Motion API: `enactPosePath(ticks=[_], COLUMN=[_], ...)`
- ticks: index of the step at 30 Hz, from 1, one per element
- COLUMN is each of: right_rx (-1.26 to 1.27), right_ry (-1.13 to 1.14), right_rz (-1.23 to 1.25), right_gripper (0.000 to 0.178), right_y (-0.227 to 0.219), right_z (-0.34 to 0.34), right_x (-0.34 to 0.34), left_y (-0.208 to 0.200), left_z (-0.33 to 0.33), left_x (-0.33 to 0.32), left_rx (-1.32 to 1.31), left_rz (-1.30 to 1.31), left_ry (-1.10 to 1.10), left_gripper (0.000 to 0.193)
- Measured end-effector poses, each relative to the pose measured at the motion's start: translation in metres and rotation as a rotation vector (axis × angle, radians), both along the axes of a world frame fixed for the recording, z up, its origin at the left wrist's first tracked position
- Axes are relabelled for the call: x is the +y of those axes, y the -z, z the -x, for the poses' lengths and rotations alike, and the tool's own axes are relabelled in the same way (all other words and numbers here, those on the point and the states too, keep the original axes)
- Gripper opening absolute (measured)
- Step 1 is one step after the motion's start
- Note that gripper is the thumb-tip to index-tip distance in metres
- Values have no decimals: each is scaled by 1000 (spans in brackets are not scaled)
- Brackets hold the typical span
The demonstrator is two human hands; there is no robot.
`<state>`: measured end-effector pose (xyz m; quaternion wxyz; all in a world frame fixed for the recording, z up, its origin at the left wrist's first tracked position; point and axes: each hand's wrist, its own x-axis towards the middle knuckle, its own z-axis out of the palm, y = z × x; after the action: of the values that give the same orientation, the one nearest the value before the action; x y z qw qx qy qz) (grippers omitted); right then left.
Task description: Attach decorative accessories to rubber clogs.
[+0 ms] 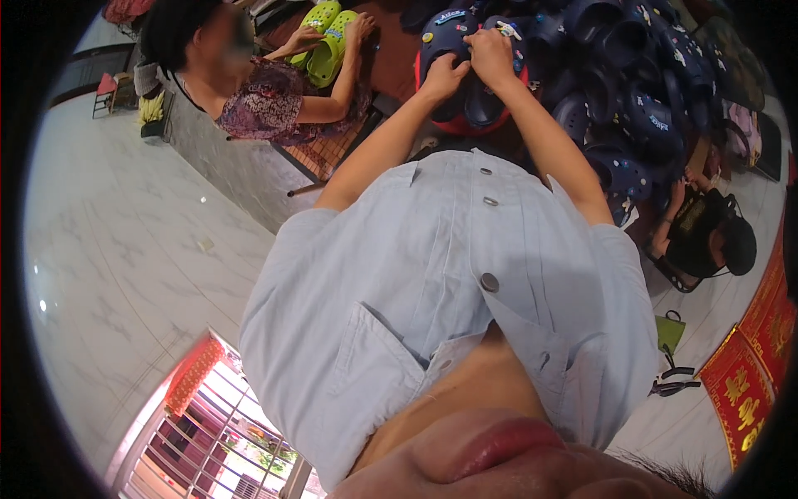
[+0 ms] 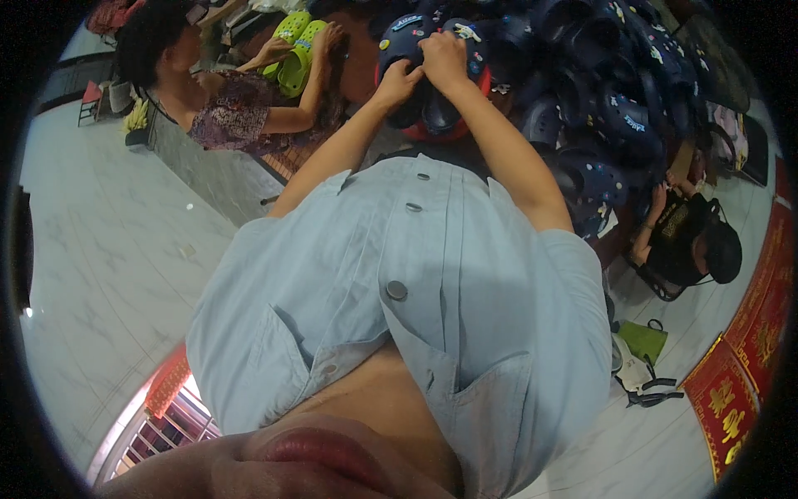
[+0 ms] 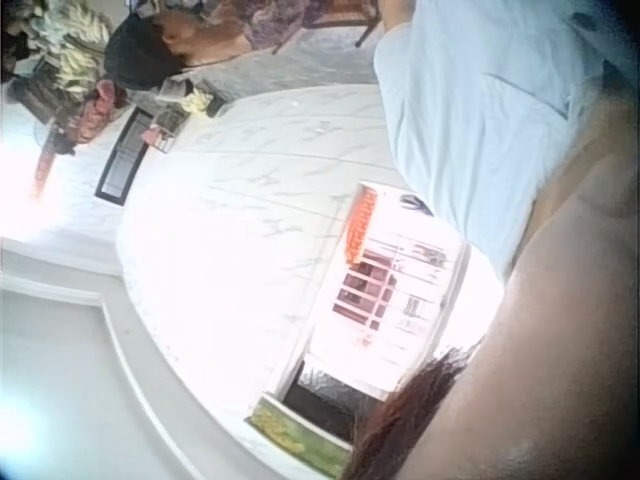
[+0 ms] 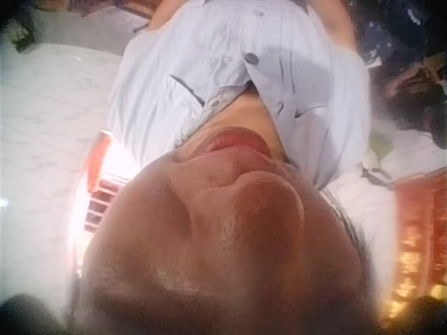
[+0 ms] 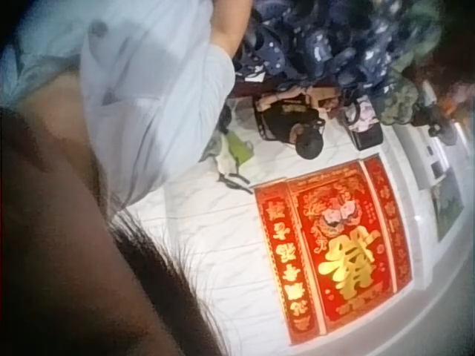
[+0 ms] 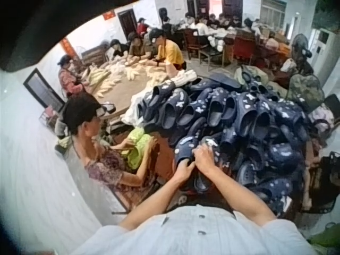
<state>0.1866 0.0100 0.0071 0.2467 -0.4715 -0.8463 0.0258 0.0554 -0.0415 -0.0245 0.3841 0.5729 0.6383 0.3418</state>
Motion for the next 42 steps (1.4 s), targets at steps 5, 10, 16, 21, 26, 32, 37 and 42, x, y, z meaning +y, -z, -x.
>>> enactPosePath(ticks=[5,10,16,21,26,32,37,42], right_rx=[-21,145,59,114,128,767,937,731], right_ry=[31,65,79,17,-57,72,267,339], right_rz=[16,64,152,263,391,484,381,407], right_gripper=[17,18,18,21,20,19,16,16], right_y=[-6,-8,-12,-11,-20,-26,-2,-10], right_z=[10,9,6,4,-13,-64,-137,-140], right_x=[-16,-16,-7,8,21,10,-19,-73], left_y=[-6,-15,-29,-14,-2,-11,-41,-50], left_z=[4,3,2,5,5,7,9,25], left_x=[-1,-6,-7,-3,0,-12,-49,-67], left_rx=[-23,-176,-140,-264,-242,286,60,98], left_rz=[-4,83,75,124,66,11,-143,-323], left_ry=[28,20,17,24,57,140,75,171], left_gripper=[39,38,35,32,30,36,35,27])
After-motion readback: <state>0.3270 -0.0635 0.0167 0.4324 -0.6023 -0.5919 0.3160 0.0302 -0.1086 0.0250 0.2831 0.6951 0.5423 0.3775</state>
